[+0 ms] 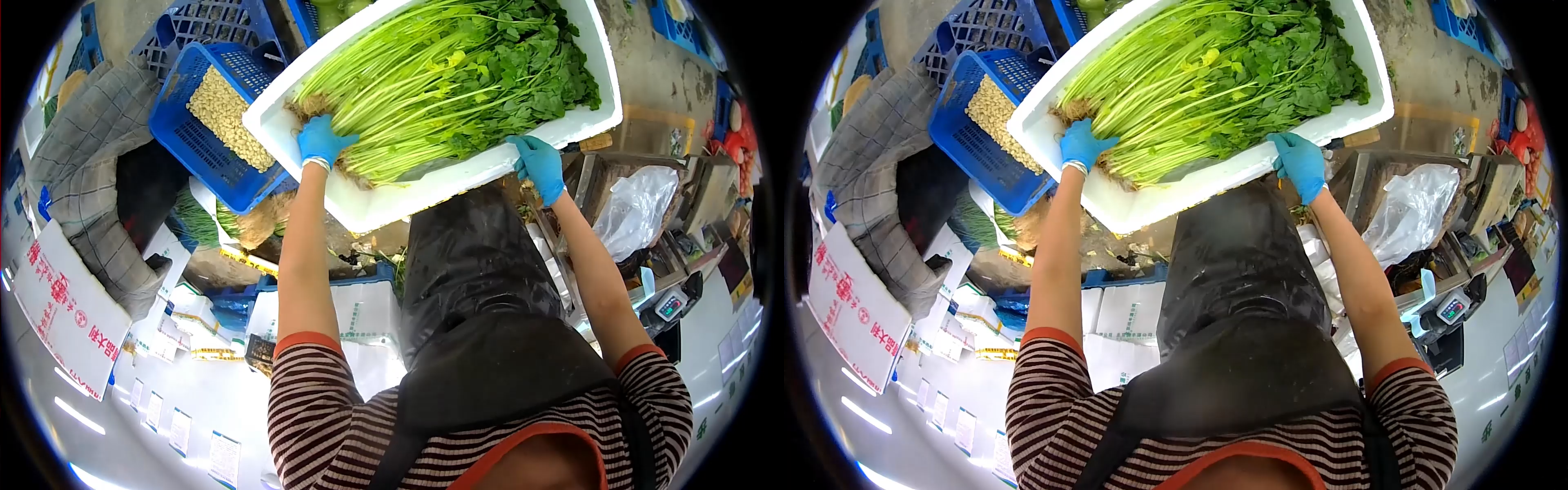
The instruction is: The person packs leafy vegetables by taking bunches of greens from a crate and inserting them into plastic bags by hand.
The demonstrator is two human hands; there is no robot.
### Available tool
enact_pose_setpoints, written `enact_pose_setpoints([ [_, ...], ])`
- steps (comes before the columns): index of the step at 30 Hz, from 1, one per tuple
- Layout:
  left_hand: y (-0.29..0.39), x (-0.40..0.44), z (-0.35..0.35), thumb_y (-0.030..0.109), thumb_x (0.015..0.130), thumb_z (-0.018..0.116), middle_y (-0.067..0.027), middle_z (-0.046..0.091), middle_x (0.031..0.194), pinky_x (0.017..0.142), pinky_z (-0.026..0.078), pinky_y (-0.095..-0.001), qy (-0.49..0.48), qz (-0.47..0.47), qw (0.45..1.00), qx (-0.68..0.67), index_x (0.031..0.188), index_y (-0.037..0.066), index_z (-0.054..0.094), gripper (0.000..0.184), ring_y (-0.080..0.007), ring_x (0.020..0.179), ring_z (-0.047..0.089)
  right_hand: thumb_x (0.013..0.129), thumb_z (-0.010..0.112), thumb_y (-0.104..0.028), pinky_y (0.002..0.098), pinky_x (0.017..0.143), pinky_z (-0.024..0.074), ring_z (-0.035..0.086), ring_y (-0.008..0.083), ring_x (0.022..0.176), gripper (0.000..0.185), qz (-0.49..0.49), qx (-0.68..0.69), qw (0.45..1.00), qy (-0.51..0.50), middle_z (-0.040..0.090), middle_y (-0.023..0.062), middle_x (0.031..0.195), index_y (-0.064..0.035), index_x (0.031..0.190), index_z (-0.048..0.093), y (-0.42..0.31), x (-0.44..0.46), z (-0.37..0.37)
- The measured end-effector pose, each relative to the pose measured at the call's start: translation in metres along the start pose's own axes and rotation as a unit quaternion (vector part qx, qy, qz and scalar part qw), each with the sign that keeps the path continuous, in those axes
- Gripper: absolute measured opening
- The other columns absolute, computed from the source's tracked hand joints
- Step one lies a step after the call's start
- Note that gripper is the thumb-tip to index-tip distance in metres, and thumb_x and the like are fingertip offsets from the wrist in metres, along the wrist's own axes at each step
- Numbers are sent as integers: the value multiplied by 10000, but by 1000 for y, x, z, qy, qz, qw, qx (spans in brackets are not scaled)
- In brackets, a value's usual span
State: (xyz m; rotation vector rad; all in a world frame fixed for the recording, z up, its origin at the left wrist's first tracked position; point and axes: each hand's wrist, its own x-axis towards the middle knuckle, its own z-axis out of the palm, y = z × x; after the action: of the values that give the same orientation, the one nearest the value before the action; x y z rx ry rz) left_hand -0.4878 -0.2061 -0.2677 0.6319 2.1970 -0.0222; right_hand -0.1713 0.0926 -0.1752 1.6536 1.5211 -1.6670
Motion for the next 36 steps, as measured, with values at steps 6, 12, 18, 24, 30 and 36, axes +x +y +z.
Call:
enact_pose_setpoints([
  [6,-5,-2,9,510,580,857,-286,486,1321,958,474,-408,30,20,999,5,1330,-44,434,1025,-375,1149,549,939,599,-233,244,432,443,531,99,458,268,9,-19,1000,14,603,71,589,-27,1085,688,-5,0,2],
  [12,-3,10,-6,568,583,827,-256,512,1302,931,492,-411,-164,12,986,19,1162,-38,595,869,-374,1122,569,936,601,-234,244,433,445,532,100,450,265,-1,-13,1000,26,602,70,580,-24,1073,687,-8,-4,4],
  [18,-11,-4,32,436,604,847,-223,535,1272,918,499,-429,-43,48,996,68,1291,-6,481,895,-354,1107,587,922,614,-273,245,464,467,562,103,488,295,27,-41,999,24,620,82,592,-17,1052,683,-9,-2,3],
  [24,-12,-13,4,360,647,809,-259,655,1054,871,522,-418,-120,96,988,5,1170,-34,573,696,-344,973,653,887,649,-375,301,613,532,643,178,604,434,-82,-154,983,-49,685,112,780,4,1098,657,-21,-16,36],
  [30,65,-120,-32,394,672,783,-215,691,868,753,556,-416,-194,-4,977,-87,1096,-24,572,632,-324,780,693,940,577,-409,344,994,410,529,172,1137,577,57,304,871,-382,559,55,1279,-115,1412,422,39,-17,148],
  [36,170,-218,-1,398,681,783,-124,614,860,671,481,-391,30,0,999,38,1167,-21,497,703,-264,765,635,906,631,-401,365,932,493,590,213,1055,561,56,487,825,-281,597,92,1149,-39,1309,484,-8,-60,156],
])
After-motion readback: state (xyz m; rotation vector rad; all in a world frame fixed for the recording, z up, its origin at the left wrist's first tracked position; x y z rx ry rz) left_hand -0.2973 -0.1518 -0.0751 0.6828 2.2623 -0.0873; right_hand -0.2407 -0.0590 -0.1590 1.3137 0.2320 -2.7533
